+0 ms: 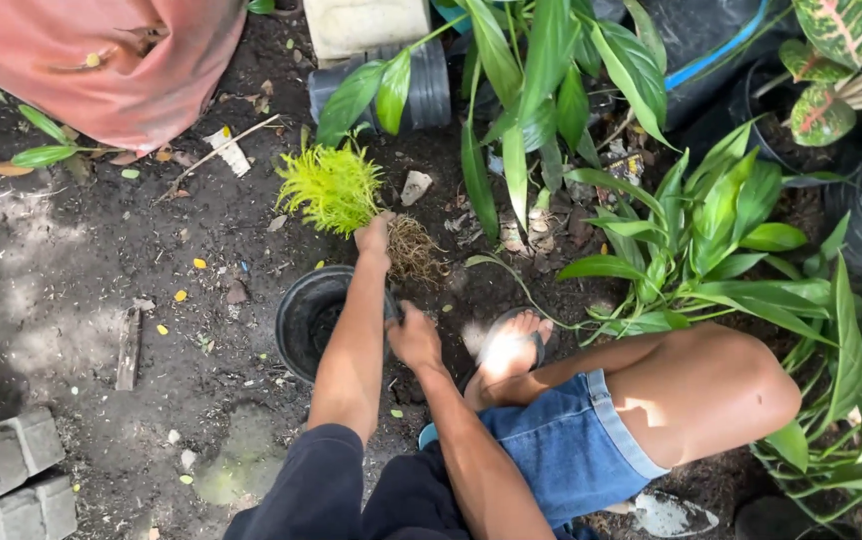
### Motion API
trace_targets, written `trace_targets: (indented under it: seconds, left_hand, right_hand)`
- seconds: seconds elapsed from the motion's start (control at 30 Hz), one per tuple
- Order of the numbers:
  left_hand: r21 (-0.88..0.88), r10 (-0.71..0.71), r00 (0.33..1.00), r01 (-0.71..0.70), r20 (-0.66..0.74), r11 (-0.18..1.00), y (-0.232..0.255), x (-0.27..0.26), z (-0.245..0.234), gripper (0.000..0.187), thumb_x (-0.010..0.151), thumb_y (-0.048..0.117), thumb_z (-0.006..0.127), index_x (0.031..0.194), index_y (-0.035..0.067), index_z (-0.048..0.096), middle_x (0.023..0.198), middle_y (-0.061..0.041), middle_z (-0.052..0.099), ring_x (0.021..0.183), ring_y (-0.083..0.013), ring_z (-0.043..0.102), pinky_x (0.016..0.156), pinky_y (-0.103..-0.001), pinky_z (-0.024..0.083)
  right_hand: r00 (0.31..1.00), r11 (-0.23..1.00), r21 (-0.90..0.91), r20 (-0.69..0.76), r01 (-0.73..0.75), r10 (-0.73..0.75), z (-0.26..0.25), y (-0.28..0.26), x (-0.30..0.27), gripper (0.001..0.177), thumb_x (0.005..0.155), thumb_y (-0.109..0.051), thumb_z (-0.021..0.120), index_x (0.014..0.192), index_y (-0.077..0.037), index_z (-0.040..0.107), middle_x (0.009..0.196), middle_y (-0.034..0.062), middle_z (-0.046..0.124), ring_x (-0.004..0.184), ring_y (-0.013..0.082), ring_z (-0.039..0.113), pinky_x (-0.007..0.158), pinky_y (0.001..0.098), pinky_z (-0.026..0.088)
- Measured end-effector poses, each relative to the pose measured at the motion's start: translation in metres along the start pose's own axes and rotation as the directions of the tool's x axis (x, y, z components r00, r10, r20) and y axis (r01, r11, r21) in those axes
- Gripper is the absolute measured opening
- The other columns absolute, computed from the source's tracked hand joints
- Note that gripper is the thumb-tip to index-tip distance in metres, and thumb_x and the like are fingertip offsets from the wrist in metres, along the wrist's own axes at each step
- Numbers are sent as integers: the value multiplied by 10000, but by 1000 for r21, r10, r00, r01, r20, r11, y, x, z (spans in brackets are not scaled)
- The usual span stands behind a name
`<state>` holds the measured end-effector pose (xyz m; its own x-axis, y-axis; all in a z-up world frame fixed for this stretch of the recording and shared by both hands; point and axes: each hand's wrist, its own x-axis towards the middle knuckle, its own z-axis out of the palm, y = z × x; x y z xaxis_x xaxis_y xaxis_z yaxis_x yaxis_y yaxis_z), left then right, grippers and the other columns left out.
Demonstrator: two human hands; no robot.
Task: The person sits on a small stool and uses a hand trowel to scoop soil from the ground into a black plastic pot. They then use the trowel to mix and level the soil inside the pot.
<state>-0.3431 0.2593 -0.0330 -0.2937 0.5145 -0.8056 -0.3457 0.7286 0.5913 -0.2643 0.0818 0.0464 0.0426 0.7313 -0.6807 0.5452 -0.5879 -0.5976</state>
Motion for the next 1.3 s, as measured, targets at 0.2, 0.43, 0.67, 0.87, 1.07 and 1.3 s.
trace_targets:
  seconds: [0.2, 0.43, 0.67, 0.87, 1.07, 1.3]
  left_hand:
    - [-229, 33, 948, 42, 315, 972, 62, -90, -2, 986, 999, 327, 675, 1644, 46, -16, 1646, -299, -144, 1526, -481, -135, 1222, -600, -9]
    - [744, 147, 780, -625, 609, 235, 143, -284, -67, 839, 861, 631, 690, 1476, 84, 528, 1449, -240, 544, 1369, -411, 489, 1137, -561, 402]
    - [393, 454, 392, -914, 800, 97, 163, -408, -32, 558, 986, 198, 538, 1492, -30, 487, 1386, -210, 601, 1298, -334, 527, 1033, -437, 389]
    - [-21, 207, -2, -996, 978, 92, 105, -534, 64, 670, 988, 294, 369, 1570, -14, 249, 1628, -222, 362, 1526, -315, 327, 1242, -371, 213]
    - [-75, -216, -149, -945, 965, 318, -66, -516, 147, 581, 1006, 99, 381, 1561, -3, 243, 1593, -270, 363, 1486, -383, 383, 1226, -451, 271]
    - [450, -376, 430, -892, 821, -38, -253, -380, 181, 512, 1046, 218, 381, 1532, 70, 446, 1400, -316, 573, 1368, -458, 495, 1139, -572, 392]
  right_hand:
    - [982, 996, -67, -182, -63, 50, -54, -20, -34, 419, 1011, -364, 428, 1331, -196, 641, 1238, 159, 695, 1227, 365, 644, 1083, 544, 461]
    - [878, 988, 156, -473, 2, 73, -165, -78, -119, 396, 1027, -411, 454, 1219, -159, 692, 1162, 185, 674, 1153, 430, 641, 1025, 560, 498]
    - [283, 897, -183, -907, 403, -312, -287, -91, -265, 345, 1059, -346, 498, 1232, -127, 700, 986, 31, 688, 947, 261, 620, 896, 387, 424]
    - [95, 951, -6, -995, 308, -37, -335, -6, -403, 228, 1105, -181, 526, 1180, 17, 612, 1057, 90, 554, 1012, 208, 528, 921, 331, 422]
    - [23, 889, 451, -892, 78, 451, -294, 195, -407, 160, 1082, -208, 653, 1113, -56, 690, 947, 102, 601, 970, 222, 560, 831, 382, 447]
    - [161, 516, 823, -557, 238, 815, -195, 325, -276, 538, 1059, -427, 601, 1177, 87, 709, 1098, 366, 689, 1121, 441, 649, 937, 546, 479]
